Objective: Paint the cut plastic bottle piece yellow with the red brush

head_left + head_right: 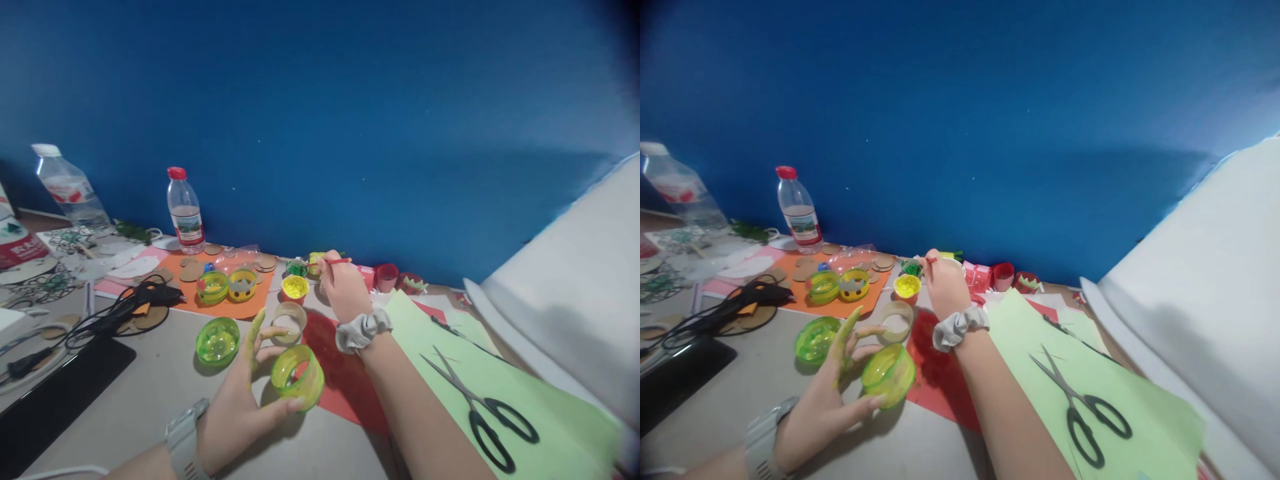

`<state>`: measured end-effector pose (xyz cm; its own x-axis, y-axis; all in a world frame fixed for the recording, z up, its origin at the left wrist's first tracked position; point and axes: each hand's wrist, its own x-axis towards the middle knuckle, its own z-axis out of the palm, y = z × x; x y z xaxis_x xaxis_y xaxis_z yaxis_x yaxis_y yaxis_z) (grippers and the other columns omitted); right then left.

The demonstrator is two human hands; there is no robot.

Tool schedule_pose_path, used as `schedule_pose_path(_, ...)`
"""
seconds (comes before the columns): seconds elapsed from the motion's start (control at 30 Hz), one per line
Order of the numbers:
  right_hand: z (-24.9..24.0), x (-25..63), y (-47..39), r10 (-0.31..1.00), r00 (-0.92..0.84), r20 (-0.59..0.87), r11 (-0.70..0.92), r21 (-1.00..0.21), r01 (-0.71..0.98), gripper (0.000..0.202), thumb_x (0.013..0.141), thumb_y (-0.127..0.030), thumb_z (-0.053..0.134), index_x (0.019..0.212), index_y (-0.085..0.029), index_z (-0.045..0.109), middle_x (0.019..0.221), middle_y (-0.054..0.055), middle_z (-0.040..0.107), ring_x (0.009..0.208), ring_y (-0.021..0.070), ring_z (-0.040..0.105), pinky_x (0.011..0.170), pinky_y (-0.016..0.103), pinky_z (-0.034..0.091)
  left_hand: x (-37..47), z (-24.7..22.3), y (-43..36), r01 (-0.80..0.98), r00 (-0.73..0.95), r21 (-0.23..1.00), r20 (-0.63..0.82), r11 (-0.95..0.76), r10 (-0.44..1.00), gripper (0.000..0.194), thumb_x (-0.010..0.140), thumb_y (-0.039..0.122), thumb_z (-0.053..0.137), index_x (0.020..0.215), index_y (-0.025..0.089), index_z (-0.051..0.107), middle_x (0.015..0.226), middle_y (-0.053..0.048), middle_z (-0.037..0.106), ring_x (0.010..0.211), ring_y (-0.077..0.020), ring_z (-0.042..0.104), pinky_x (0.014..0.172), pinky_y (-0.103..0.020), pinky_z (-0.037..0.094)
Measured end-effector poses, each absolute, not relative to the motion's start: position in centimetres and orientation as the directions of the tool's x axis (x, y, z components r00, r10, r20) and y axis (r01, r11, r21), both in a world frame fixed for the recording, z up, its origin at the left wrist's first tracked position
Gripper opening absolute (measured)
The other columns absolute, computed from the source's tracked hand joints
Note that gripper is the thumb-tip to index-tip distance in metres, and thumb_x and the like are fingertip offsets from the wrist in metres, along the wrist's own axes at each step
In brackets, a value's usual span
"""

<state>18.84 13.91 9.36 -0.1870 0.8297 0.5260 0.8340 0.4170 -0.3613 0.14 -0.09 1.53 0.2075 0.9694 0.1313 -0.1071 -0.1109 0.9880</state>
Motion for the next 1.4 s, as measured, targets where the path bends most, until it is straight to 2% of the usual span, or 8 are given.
schedule_pose_path(0.07, 9.45, 18.89, 13.89, 0.817, -0.184, 0.546, 0.427, -0.358, 0.830, 0.030, 0.106, -0.033, 0.033, 0.088, -0.021, 0.054, 0.067, 0.002, 0.064, 0.061, 0.0183, 0.062, 0.063, 0.029, 0.043, 0.16, 1.72, -0.14, -0.101, 0.212, 0.990, 0.122, -0.103, 0.970, 0.108, 0.082, 0.042, 0.078, 0.153, 0.045, -0.003, 0.145, -0.008, 0.039, 0.126, -0.0258, 0.055, 0.108, -0.043, 0.044)
schedule_pose_path(0.3, 9.13, 19.35, 14.20, 0.795, -0.130, 0.593, 0.405, -0.358, 0.841, 0.031, 0.105, -0.035, 0.030, 0.083, -0.024, 0.047, 0.072, 0.006, 0.070, 0.062, 0.0212, 0.065, 0.062, 0.029, 0.040, 0.25, 2.14, -0.01, -0.073, 0.218, 0.993, 0.105, -0.091, 0.970, 0.108, 0.081, 0.042, 0.078, 0.153, 0.045, -0.003, 0.146, -0.008, 0.038, 0.126, -0.0252, 0.055, 0.109, -0.044, 0.043)
schedule_pose_path(0.47, 8.89, 19.21, 14.37, 0.792, -0.130, 0.596, 0.403, -0.350, 0.846, 0.027, 0.105, -0.035, 0.033, 0.084, -0.024, 0.047, 0.073, 0.006, 0.071, 0.063, 0.0218, 0.065, 0.062, 0.028, 0.040, 0.21, 1.98, -0.01, -0.048, 0.207, 0.994, 0.106, -0.098, 0.973, 0.111, 0.080, 0.043, 0.080, 0.154, 0.045, -0.002, 0.144, -0.007, 0.041, 0.126, -0.0259, 0.055, 0.113, -0.046, 0.039)
schedule_pose_path(0.9, 8.94, 18.83, 14.20, 0.804, -0.144, 0.577, 0.399, -0.345, 0.850, 0.028, 0.104, -0.033, 0.033, 0.079, -0.025, 0.044, 0.066, 0.004, 0.066, 0.062, 0.0220, 0.063, 0.061, 0.029, 0.038, 0.20, 1.90, -0.04, -0.076, 0.222, 0.993, 0.109, -0.094, 0.969, 0.111, 0.081, 0.039, 0.079, 0.154, 0.048, -0.004, 0.144, -0.006, 0.042, 0.126, -0.0254, 0.055, 0.110, -0.045, 0.042)
schedule_pose_path(1.1, 9.41, 18.86, 14.02, 0.810, -0.144, 0.568, 0.398, -0.354, 0.846, 0.029, 0.105, -0.034, 0.030, 0.083, -0.024, 0.045, 0.073, 0.005, 0.070, 0.065, 0.0213, 0.066, 0.063, 0.028, 0.040, 0.24, 1.82, 0.00, -0.063, 0.218, 0.993, 0.106, -0.095, 0.970, 0.114, 0.080, 0.041, 0.079, 0.155, 0.046, -0.006, 0.146, -0.008, 0.041, 0.129, -0.0279, 0.053, 0.111, -0.048, 0.041)
schedule_pose_path(1.4, 9.37, 18.63, 13.84, 0.807, -0.165, 0.567, 0.409, -0.336, 0.848, 0.029, 0.105, -0.033, 0.030, 0.082, -0.024, 0.044, 0.070, 0.004, 0.068, 0.062, 0.0207, 0.065, 0.062, 0.028, 0.040, 0.29, 2.13, -0.11, -0.051, 0.217, 0.996, 0.081, -0.072, 0.973, 0.114, 0.079, 0.041, 0.079, 0.156, 0.044, -0.005, 0.146, -0.009, 0.039, 0.128, -0.0284, 0.052, 0.112, -0.051, 0.037)
